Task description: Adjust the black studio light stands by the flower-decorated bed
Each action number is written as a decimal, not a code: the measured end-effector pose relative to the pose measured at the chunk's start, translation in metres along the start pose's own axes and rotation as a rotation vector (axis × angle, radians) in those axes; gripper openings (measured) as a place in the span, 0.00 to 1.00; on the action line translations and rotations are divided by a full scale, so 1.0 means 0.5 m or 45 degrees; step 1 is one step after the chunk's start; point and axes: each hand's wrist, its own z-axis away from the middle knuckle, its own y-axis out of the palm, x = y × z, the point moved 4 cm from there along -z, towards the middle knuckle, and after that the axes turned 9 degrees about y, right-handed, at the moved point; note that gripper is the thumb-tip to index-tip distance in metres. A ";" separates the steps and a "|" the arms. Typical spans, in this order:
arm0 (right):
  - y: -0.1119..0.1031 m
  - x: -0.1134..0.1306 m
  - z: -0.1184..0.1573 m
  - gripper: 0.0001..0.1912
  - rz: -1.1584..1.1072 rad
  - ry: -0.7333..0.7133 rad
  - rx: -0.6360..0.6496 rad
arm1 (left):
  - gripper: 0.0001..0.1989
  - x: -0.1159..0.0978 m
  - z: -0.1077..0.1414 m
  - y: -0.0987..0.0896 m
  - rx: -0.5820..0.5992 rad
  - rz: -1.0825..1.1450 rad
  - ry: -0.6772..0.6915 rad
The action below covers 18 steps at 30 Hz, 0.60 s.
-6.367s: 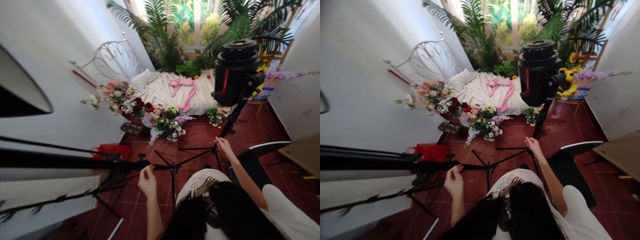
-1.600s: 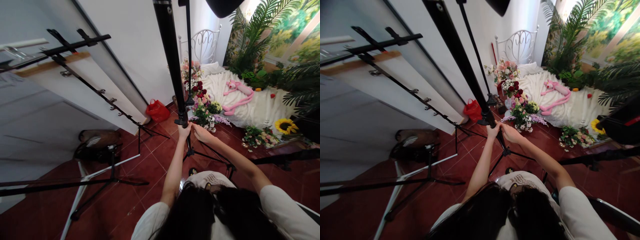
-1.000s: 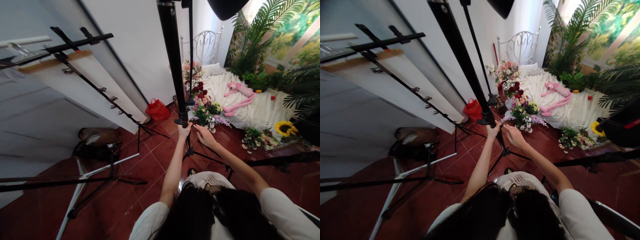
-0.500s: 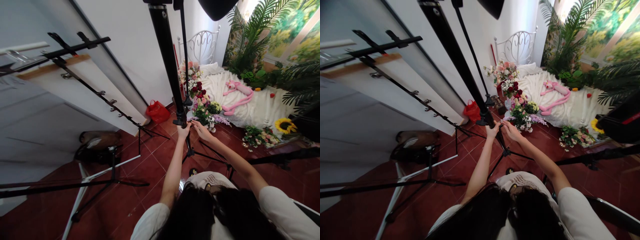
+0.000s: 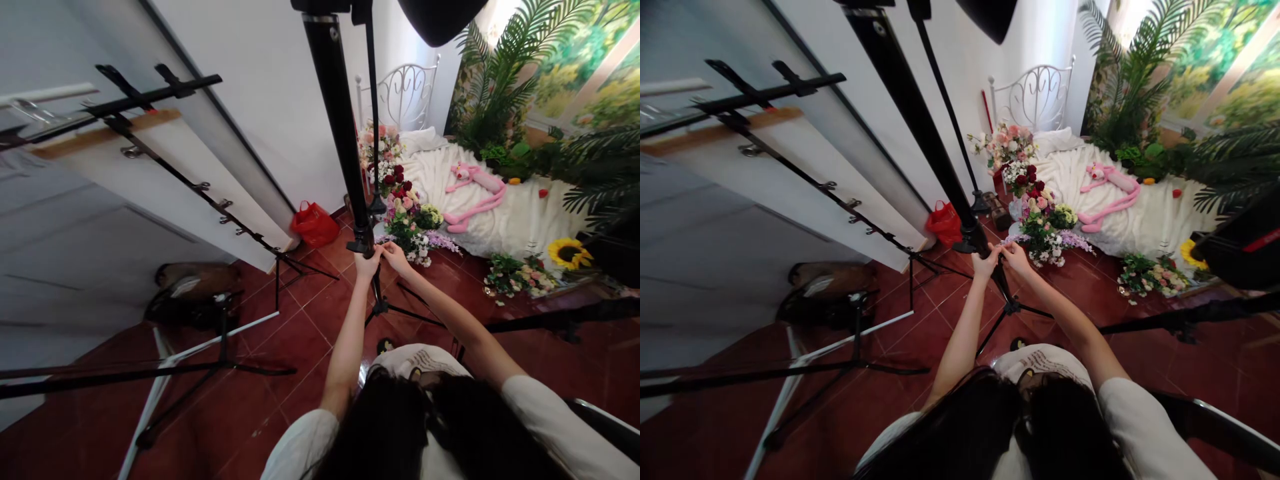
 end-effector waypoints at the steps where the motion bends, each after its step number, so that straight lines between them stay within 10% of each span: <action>1: -0.003 0.010 -0.007 0.13 0.108 -0.004 -0.033 | 0.20 0.001 0.000 0.000 0.001 -0.002 -0.014; 6: -0.006 0.029 -0.033 0.09 0.385 0.093 -0.092 | 0.19 -0.001 0.001 -0.002 0.005 -0.010 -0.048; 18: 0.021 -0.084 0.026 0.21 -0.601 0.365 0.607 | 0.19 -0.007 0.006 0.000 -0.039 -0.014 -0.017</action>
